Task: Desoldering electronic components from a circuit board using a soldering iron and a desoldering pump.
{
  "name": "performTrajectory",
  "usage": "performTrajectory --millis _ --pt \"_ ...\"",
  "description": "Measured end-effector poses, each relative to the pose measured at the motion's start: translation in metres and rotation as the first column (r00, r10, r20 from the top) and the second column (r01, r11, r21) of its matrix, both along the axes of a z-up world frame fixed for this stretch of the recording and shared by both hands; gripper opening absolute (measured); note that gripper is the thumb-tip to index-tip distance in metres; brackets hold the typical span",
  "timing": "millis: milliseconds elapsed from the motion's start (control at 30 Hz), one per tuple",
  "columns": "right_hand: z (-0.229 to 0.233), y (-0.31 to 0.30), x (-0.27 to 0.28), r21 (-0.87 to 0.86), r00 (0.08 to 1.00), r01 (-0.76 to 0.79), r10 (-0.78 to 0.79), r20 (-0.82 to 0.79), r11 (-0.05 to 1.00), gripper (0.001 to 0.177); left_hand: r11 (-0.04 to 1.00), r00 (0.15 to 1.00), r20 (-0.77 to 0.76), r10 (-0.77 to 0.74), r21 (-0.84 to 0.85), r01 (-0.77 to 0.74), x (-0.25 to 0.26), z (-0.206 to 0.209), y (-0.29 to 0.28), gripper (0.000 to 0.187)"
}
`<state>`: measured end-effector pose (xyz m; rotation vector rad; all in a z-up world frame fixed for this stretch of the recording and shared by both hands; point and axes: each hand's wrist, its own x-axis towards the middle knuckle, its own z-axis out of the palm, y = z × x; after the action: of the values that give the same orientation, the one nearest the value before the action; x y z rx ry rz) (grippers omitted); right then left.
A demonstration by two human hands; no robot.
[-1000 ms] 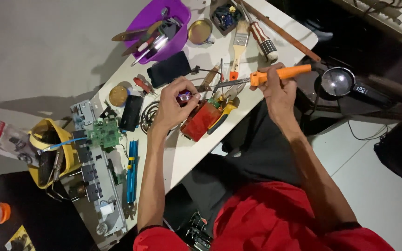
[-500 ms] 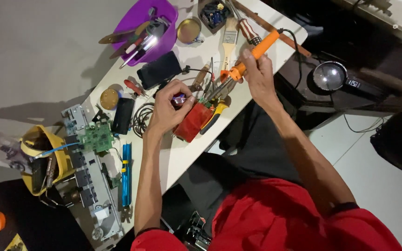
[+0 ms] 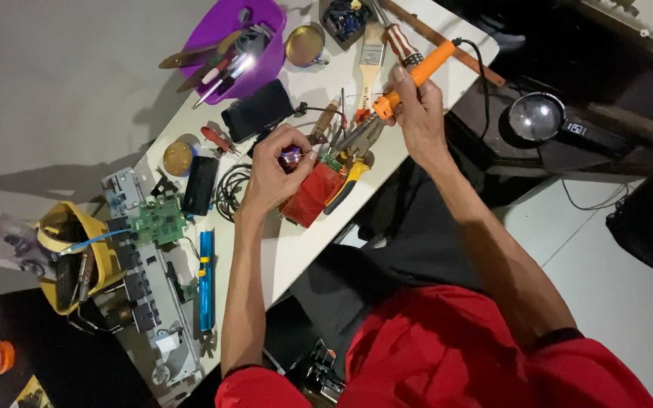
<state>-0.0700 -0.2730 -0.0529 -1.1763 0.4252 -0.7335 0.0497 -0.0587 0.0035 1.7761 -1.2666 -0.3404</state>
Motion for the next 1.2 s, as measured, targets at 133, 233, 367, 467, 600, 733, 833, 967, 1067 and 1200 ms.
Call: performTrajectory --millis 133,233,367,467,600,733,833,967,1067,1200 --pt "-0.006 -0.002 0.001 -0.015 1.000 -0.004 0.004 -0.020 1.000 0.042 1.000 0.999 0.022 -0.025 -0.014 0.025 0.000 -0.002 -0.001 0.006" --pt "-0.005 -0.002 0.000 -0.040 1.000 -0.003 0.002 -0.022 0.999 0.042 1.000 1.000 0.016 -0.016 -0.008 0.016 -0.001 -0.001 -0.001 0.005" --pt "0.000 0.000 -0.001 -0.030 0.999 -0.008 0.007 -0.038 1.000 0.042 1.000 1.000 0.023 -0.012 -0.003 0.012 0.000 -0.004 -0.001 0.005" --pt "-0.001 -0.001 -0.001 -0.068 0.998 0.004 -0.008 -0.060 0.998 0.044 1.000 1.000 0.007 -0.007 -0.004 0.007 0.001 -0.006 0.000 0.003" --pt "-0.001 0.000 0.000 -0.070 0.999 0.000 -0.002 -0.036 0.998 0.044 1.000 1.000 0.019 -0.012 -0.001 0.012 0.000 -0.003 -0.001 0.005" --pt "0.001 0.000 -0.003 -0.085 0.999 -0.020 0.017 -0.035 0.996 0.038 0.999 0.999 0.016 -0.029 -0.016 0.029 -0.001 -0.001 -0.002 0.005" --pt "0.002 0.000 -0.003 -0.116 0.999 -0.030 0.028 -0.018 0.993 0.038 0.999 0.999 0.024 -0.044 -0.029 0.044 0.000 -0.002 -0.002 0.006" --pt "0.006 0.001 -0.004 -0.111 0.999 -0.021 0.017 -0.035 0.994 0.044 0.999 0.999 0.034 -0.040 -0.024 0.041 0.001 -0.005 -0.003 0.006" --pt "0.005 0.001 -0.003 -0.074 0.997 -0.009 0.004 -0.072 0.997 0.042 1.000 0.999 0.023 -0.024 -0.018 0.024 0.000 -0.004 -0.003 0.006" --pt "-0.001 -0.001 -0.001 -0.076 1.000 -0.010 0.008 -0.023 0.997 0.042 0.999 1.000 0.003 -0.017 -0.027 0.017 -0.001 -0.004 -0.003 0.011"
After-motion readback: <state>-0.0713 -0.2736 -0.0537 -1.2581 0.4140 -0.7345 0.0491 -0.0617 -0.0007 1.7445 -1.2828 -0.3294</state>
